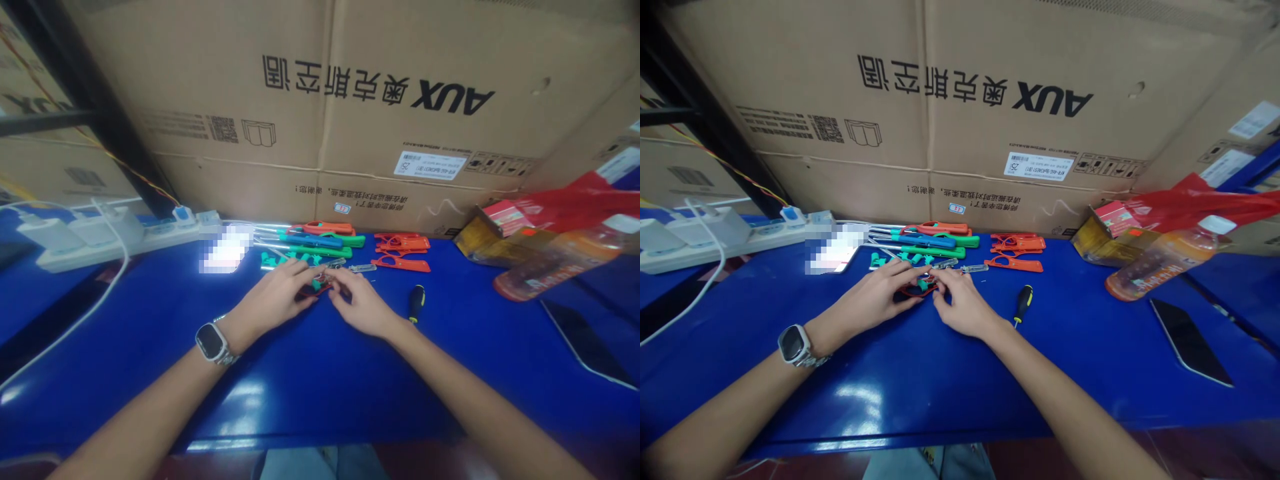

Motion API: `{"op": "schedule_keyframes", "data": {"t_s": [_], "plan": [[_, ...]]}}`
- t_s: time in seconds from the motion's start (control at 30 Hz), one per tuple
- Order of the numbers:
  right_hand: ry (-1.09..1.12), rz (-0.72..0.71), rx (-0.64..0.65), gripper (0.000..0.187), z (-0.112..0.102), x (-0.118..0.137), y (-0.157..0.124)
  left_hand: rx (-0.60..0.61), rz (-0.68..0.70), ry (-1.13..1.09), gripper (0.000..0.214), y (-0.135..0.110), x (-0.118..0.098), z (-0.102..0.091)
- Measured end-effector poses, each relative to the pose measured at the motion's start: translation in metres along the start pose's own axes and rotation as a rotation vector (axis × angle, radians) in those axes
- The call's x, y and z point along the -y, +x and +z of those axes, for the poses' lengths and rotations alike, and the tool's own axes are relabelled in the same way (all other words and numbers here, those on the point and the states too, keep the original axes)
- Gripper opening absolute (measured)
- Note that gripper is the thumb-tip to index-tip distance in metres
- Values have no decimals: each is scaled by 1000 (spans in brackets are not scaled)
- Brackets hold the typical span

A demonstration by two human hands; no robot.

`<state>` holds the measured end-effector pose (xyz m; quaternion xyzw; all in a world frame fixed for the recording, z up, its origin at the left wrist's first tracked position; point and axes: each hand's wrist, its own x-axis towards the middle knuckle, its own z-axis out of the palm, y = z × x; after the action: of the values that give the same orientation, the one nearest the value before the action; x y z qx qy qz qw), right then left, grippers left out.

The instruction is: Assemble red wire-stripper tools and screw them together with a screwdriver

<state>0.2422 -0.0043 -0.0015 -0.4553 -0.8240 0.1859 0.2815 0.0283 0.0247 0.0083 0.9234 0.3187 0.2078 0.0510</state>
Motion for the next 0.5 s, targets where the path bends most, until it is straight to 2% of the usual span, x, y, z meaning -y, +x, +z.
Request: {"op": "schedule_keyframes", "data": {"t_s": [0.07,0.13,0.23,0.4,0.5], "plan": [[-89,26,-103,28,-6,-6,2,10,11,20,43,1,-1,1],[-254,25,-122,28,-11,-11,1,52,32,43,33,2,-4,0],[-428,1,-38,29,-16,-12,-1,116,54,81,25,3,-8,0],[-512,-2,71,31,-21,1,-4,115,59,45,29,2,-4,1],[-564,-9,124,32,-24,9,-6,112,78,-7,23,1,3,-2]]}}
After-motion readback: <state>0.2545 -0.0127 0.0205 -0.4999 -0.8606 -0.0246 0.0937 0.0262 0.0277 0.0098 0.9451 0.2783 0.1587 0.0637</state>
